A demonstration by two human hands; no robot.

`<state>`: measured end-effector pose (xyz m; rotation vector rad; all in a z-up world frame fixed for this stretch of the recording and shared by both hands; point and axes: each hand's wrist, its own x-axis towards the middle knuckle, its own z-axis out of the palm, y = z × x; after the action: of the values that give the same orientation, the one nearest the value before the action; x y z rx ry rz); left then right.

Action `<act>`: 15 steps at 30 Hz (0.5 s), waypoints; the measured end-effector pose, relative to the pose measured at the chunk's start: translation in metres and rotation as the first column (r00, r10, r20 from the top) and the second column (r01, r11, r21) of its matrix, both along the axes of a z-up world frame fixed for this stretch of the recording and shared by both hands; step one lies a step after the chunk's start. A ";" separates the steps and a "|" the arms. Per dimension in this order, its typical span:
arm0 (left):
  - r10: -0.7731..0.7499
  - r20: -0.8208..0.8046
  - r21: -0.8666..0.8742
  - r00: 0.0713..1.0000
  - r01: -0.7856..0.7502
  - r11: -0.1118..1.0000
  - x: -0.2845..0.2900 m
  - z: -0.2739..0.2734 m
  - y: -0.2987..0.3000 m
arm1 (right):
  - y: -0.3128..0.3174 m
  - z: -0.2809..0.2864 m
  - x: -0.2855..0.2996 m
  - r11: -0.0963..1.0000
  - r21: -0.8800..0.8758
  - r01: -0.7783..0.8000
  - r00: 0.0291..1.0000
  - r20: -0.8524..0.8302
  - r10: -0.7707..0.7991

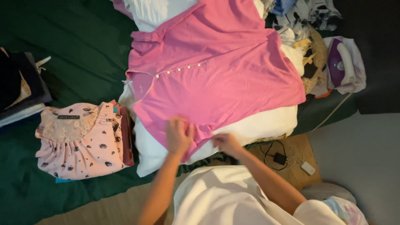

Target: The person irons a pink patterned top and a pink sleeveless top on a white pillow placed on a bed. They smooth the fabric with their hands, use a purple iron to press the garments, and then fold them neatly.

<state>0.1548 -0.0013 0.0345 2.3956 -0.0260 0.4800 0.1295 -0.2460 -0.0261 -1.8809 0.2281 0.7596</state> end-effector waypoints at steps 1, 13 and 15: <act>-0.004 0.003 0.002 1.000 0.004 1.000 -0.005 0.005 -0.015 | -0.012 0.017 0.010 1.000 0.002 0.004 1.000 0.003 -0.004; -0.176 -0.092 0.341 0.980 0.197 0.919 0.002 -0.011 -0.107 | -0.242 -0.003 0.149 0.810 -0.321 0.491 0.808 0.516 -0.285; -0.089 -0.162 0.402 0.983 0.148 0.904 -0.002 -0.022 -0.109 | -0.279 -0.002 0.179 0.678 -0.349 0.647 0.580 0.802 -0.140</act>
<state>0.1525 -0.1100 0.0123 2.8171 -0.2326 0.2648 0.3088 -0.5254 -0.0278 -2.4554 0.4349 -0.5336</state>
